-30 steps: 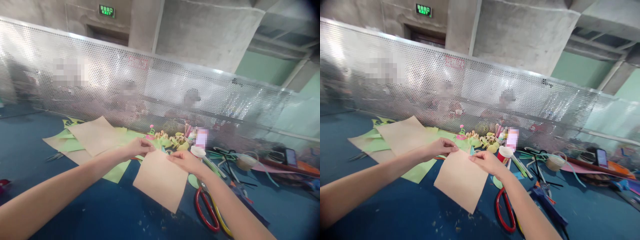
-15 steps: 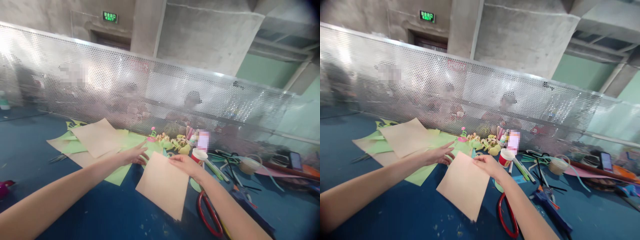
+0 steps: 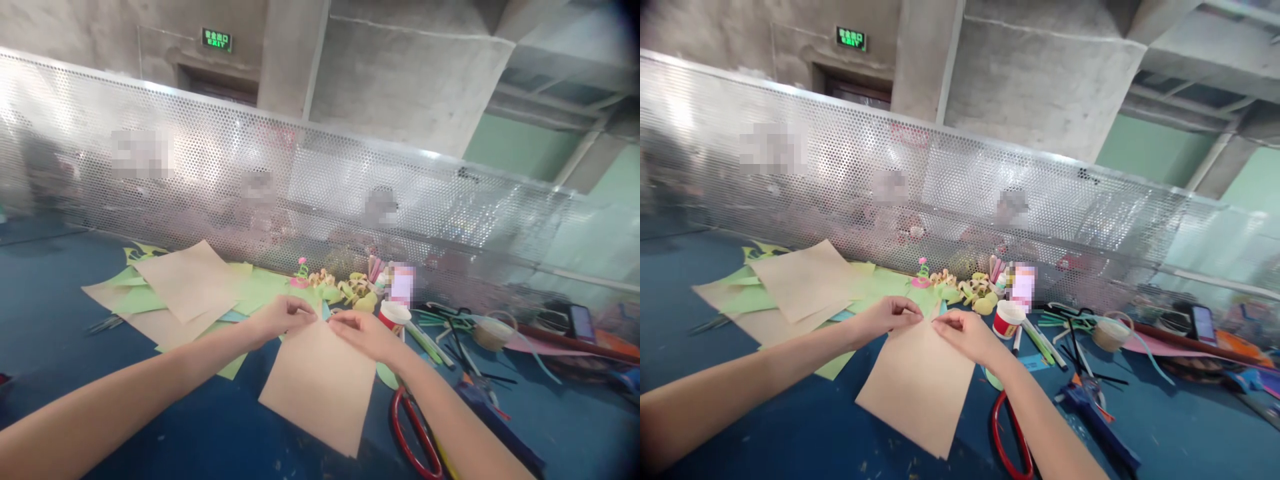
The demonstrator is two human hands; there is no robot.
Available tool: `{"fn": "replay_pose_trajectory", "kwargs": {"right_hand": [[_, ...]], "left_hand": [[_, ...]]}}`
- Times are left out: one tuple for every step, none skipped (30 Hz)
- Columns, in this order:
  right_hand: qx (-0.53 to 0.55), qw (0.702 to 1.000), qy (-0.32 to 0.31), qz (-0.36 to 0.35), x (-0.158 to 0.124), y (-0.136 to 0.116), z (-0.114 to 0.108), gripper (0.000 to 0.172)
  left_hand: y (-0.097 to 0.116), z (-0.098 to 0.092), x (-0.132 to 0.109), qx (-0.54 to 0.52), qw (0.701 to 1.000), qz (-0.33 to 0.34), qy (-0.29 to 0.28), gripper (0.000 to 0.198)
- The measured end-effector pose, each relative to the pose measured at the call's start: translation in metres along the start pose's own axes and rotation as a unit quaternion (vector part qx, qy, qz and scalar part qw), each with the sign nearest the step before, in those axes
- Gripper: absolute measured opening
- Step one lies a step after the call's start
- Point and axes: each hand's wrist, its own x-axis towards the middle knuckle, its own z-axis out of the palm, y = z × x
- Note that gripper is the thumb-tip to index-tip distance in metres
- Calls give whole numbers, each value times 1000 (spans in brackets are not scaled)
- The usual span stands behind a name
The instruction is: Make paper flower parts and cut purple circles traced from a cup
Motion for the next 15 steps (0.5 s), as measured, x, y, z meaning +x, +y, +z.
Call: {"fn": "replay_pose_trajectory", "kwargs": {"right_hand": [[-6, 1000, 7, -14, -1, -2, 0, 29], [-13, 999, 13, -29, -1, -5, 1, 28], [-21, 999, 18, -45, -2, -8, 2, 26], [-31, 997, 24, -59, -3, -10, 3, 24], [-41, 996, 30, -72, -4, -13, 4, 21], [-52, 995, 38, -82, -5, -15, 6, 19], [-62, 993, 46, -90, -5, -17, 7, 18], [-69, 991, 56, -97, -6, -18, 8, 17], [-76, 989, 68, -103, -7, -19, 9, 16], [-85, 987, 81, -109, -7, -20, 10, 16], [-93, 985, 95, -113, -7, -20, 11, 15], [-99, 983, 108, -111, -7, -20, 11, 16], [-101, 982, 120, -103, -7, -19, 11, 16], [-99, 982, 128, -93, -6, -18, 11, 16], [-94, 983, 132, -82, -5, -17, 10, 17]], "left_hand": [[1, 1, -1, 10, 1000, 8, -2, 32], [2, 2, -2, 23, 1000, 16, -4, 31], [4, 4, -3, 39, 999, 25, -6, 29], [6, 5, -4, 57, 998, 36, -5, 28], [8, 7, -5, 76, 996, 49, -2, 26], [10, 8, -6, 93, 994, 63, 2, 25], [12, 9, -7, 104, 992, 75, 5, 24], [14, 10, -8, 108, 991, 83, 5, 24], [15, 9, -8, 100, 991, 86, 0, 25], [17, 7, -8, 80, 994, 80, -3, 26], [17, 4, -8, 45, 997, 59, -3, 27], [18, 0, -6, 0, 1000, 27, 2, 29], [17, -5, -5, -46, 999, -9, 14, 34], [17, -11, -3, -93, 994, -54, 28, 43], [16, -17, -1, -117, 989, -80, 38, 51]]}}
